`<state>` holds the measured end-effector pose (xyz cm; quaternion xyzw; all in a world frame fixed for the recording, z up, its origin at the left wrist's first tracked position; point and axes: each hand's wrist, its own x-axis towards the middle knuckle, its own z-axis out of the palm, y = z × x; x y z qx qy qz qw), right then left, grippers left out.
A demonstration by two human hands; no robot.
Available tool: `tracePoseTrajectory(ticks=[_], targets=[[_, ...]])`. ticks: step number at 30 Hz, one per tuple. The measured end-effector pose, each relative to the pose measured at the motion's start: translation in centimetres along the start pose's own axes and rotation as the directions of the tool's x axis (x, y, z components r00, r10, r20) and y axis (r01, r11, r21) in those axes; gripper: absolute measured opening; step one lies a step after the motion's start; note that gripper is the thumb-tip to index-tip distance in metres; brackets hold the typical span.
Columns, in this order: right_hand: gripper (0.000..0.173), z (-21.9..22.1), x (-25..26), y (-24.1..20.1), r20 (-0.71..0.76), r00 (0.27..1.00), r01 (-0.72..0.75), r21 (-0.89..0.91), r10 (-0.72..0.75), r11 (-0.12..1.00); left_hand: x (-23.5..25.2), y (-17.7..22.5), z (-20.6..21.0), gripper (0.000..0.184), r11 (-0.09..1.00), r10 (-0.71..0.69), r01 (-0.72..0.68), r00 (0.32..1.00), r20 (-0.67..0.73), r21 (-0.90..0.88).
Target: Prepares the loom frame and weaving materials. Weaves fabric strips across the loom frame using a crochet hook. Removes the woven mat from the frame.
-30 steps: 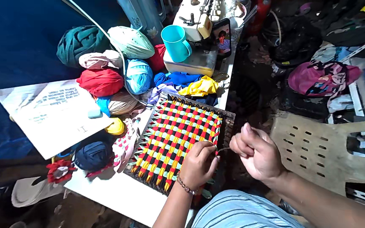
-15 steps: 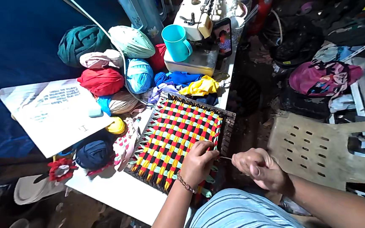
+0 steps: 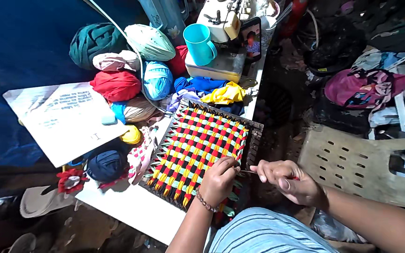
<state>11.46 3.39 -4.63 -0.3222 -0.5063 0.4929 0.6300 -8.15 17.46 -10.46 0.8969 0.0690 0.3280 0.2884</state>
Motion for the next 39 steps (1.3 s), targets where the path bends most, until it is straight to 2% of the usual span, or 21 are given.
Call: tracePoseTrajectory(ticks=[7,19,25,28,31,34,37,39], targets=[[0.047,-0.7,0.0,0.4,0.213,0.976,0.05,-0.058,-0.037,0.997,0.0,0.0,0.1,0.015,1.0,0.017,-0.017,1.0,0.015,0.024],[0.051,-0.4,0.3,0.5,0.365,0.93,0.107,-0.176,-0.036,0.979,0.2,0.4,0.0,0.017,0.997,-0.01,0.005,0.998,0.059,0.078],[0.054,-0.4,-0.1,-0.2,0.493,0.87,0.157,-0.286,0.005,0.945,0.4,0.6,0.2,0.016,0.99,-0.011,0.0,0.997,0.076,0.142],[0.052,0.1,0.4,-0.9,0.356,0.934,0.102,-0.189,-0.029,0.977,0.5,0.7,0.1,0.016,0.991,-0.006,-0.002,0.998,0.062,0.133],[0.048,0.7,1.0,-2.1,0.112,0.99,-0.075,-0.103,0.087,0.992,0.7,1.1,-0.2,0.015,0.993,-0.023,0.018,0.999,0.044,0.113],[0.048,1.9,2.4,-3.6,-0.1,0.962,-0.251,0.05,0.255,0.967,0.8,1.3,-0.5,0.014,0.996,-0.036,0.035,0.999,0.008,0.08],[0.05,2.9,3.9,-4.5,-0.202,0.906,-0.337,0.186,0.372,0.923,0.9,1.3,-0.7,0.014,0.996,-0.018,0.017,1.0,0.017,0.082],[0.051,3.3,5.0,-4.5,-0.308,0.851,-0.374,0.212,0.425,0.903,0.9,1.2,-0.6,0.014,0.997,-0.009,0.007,0.999,0.034,0.081]])
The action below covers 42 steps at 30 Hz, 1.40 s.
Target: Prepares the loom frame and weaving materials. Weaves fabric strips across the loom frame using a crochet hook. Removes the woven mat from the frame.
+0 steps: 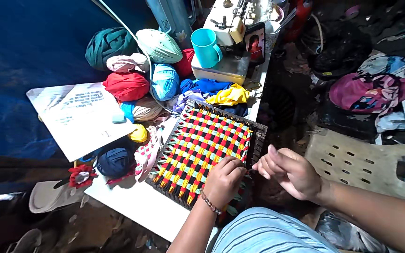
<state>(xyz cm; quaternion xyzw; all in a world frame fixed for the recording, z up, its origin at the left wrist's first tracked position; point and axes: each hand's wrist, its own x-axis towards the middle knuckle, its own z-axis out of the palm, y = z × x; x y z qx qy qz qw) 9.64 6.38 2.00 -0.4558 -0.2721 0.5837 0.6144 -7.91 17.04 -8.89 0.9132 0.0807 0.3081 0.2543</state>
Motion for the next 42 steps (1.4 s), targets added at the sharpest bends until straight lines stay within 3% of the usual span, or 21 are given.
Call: tracePoseTrajectory(ticks=[2,5,6,9,15,17,20,24,26,29,33,37,39,42], targets=[[0.048,-0.2,0.8,-0.2,-0.032,0.999,-0.016,-0.058,0.014,0.998,0.1,0.1,0.2,0.014,1.0,-0.016,0.016,1.0,-0.001,-0.009],[0.019,-1.3,1.7,-0.2,0.015,0.999,-0.027,-0.242,0.031,0.97,0.3,0.0,0.5,0.011,0.998,-0.055,0.055,0.998,-0.017,0.004],[0.016,-1.4,2.0,-0.4,0.031,0.998,-0.042,-0.277,0.052,0.96,0.4,-0.1,0.6,0.01,0.998,-0.066,0.066,0.998,-0.022,0.007],[0.018,-1.0,2.8,-1.4,0.011,0.993,-0.108,-0.379,0.121,0.919,0.5,-0.3,0.4,0.009,0.994,-0.111,0.111,0.994,-0.001,-0.016],[0.015,0.4,4.1,-2.0,-0.05,0.993,-0.119,-0.58,0.111,0.806,0.3,-0.3,0.5,0.008,0.991,-0.134,0.133,0.991,-0.026,-0.03],[0.015,0.9,4.4,-1.5,-0.155,0.985,-0.147,-0.551,0.073,0.821,0.0,-0.3,0.7,0.008,0.995,-0.104,0.104,0.993,-0.061,-0.009],[0.015,0.8,5.1,-0.4,-0.345,0.938,-0.17,-0.372,0.034,0.912,-0.3,-0.1,1.1,0.007,0.997,-0.079,0.081,0.992,-0.1,0.019],[0.013,0.8,5.0,-0.4,-0.456,0.887,-0.177,-0.19,0.073,0.966,-0.4,0.0,1.3,0.007,0.997,-0.058,0.063,0.991,-0.123,0.038],[0.011,0.8,4.7,-0.3,-0.48,0.874,-0.145,-0.116,0.072,0.983,-0.5,0.0,1.3,0.009,0.998,-0.049,0.053,0.994,-0.098,0.037],[0.012,0.8,4.1,-0.1,-0.526,0.85,0.013,0.012,-0.005,1.0,-0.4,-0.4,0.6,0.01,0.999,-0.03,0.031,0.999,-0.029,0.011],[0.028,0.7,1.9,1.4,-0.405,0.898,0.203,0.036,-0.171,0.979,-0.3,-0.8,-0.2,0.009,0.992,-0.067,0.072,0.996,0.052,-0.1],[0.041,-0.2,-0.2,2.9,-0.139,0.954,0.281,0.109,-0.265,0.954,-0.6,-0.9,-0.6,0.014,0.97,-0.096,0.107,0.994,0.06,-0.216],[0.039,-1.1,-0.7,3.8,0.009,0.944,0.328,0.1,-0.33,0.939,-0.7,-0.9,-0.6,0.013,0.969,-0.074,0.08,0.997,0.036,-0.233],[0.039,-2.7,-1.1,5.0,0.247,0.88,0.43,-0.055,-0.405,0.901,-0.9,-0.9,-0.5,0.014,0.974,-0.042,0.051,0.998,0.047,-0.222]])
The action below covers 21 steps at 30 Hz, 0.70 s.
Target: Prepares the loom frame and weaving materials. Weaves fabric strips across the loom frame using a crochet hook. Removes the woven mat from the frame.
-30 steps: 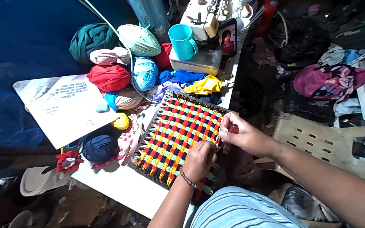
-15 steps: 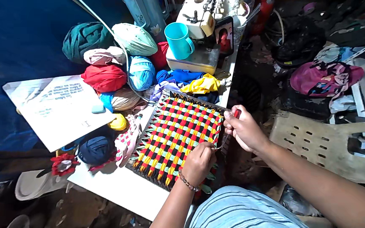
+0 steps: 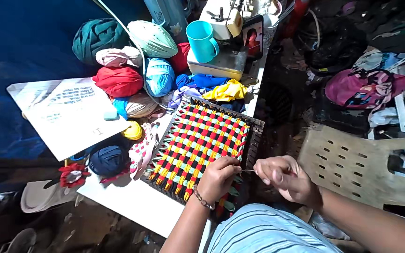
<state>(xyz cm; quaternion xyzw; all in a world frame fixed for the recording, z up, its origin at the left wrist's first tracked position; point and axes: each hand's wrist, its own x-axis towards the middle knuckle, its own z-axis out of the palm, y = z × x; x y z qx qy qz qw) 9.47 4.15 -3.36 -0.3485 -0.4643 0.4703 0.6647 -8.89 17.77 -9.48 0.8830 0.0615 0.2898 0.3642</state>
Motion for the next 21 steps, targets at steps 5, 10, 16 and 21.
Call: tracePoseTrajectory(ticks=[5,10,16,21], targets=[[0.044,-0.4,-0.5,1.3,0.291,0.947,0.172,-0.104,-0.135,0.98,-0.4,0.0,0.3,0.015,0.998,0.017,-0.018,0.999,0.034,0.056],[0.049,-0.3,-1.1,1.8,0.416,0.892,0.272,-0.175,-0.179,0.946,-0.4,-0.1,0.4,0.015,0.996,0.033,-0.035,0.999,0.029,0.079],[0.052,-0.5,-1.5,1.9,0.427,0.887,0.27,-0.17,-0.176,0.948,-0.6,0.0,0.6,0.015,0.99,0.059,-0.061,0.998,0.018,0.131],[0.052,-0.7,-2.0,2.0,0.399,0.9,0.261,-0.169,-0.177,0.95,-0.6,0.0,0.8,0.015,0.99,0.066,-0.069,0.997,0.027,0.122]])
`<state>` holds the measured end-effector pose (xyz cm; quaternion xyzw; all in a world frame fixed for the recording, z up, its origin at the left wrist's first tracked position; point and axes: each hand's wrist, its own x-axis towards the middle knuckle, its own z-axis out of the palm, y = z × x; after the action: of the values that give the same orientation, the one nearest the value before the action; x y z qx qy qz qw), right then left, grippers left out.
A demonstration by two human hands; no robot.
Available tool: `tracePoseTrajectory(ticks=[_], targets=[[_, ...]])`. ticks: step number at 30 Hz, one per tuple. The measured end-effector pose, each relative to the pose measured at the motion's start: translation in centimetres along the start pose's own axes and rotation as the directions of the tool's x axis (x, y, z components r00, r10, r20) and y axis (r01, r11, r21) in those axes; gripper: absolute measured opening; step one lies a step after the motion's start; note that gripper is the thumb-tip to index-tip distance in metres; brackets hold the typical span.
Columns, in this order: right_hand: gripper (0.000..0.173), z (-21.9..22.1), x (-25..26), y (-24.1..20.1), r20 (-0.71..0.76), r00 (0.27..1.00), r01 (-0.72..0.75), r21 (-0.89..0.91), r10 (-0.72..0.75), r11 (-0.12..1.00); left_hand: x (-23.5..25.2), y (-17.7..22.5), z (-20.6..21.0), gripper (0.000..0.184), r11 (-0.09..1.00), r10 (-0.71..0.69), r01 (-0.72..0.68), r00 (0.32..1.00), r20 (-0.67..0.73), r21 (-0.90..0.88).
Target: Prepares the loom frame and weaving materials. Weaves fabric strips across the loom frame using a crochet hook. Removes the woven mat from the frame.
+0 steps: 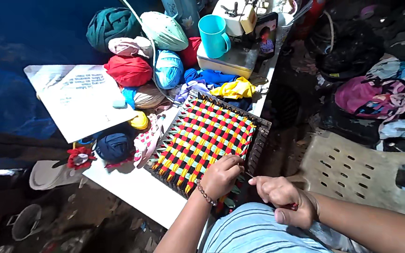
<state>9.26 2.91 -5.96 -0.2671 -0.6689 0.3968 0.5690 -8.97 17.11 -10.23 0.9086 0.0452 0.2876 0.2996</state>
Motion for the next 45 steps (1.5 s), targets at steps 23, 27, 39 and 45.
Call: tracePoseTrajectory(ticks=[23,27,39,45], targets=[[0.054,-1.8,2.6,-2.4,0.112,0.989,-0.111,0.108,0.099,0.988,0.2,0.3,-0.2,0.015,0.996,0.067,-0.067,0.998,-0.003,0.055],[0.053,-2.2,4.2,-3.3,0.018,0.97,-0.243,0.152,0.243,0.958,0.2,0.8,-0.6,0.014,0.998,0.031,-0.028,0.998,-0.047,0.056],[0.01,-2.6,9.4,-2.6,-0.396,0.476,-0.69,0.385,0.785,0.613,0.2,1.2,-0.3,0.008,0.992,-0.121,0.122,0.989,-0.08,0.01],[0.034,-1.7,7.7,-2.8,-0.531,0.576,-0.359,0.518,0.621,0.776,-0.3,1.3,-1.1,0.012,0.99,-0.137,0.137,0.99,-0.013,-0.016]])
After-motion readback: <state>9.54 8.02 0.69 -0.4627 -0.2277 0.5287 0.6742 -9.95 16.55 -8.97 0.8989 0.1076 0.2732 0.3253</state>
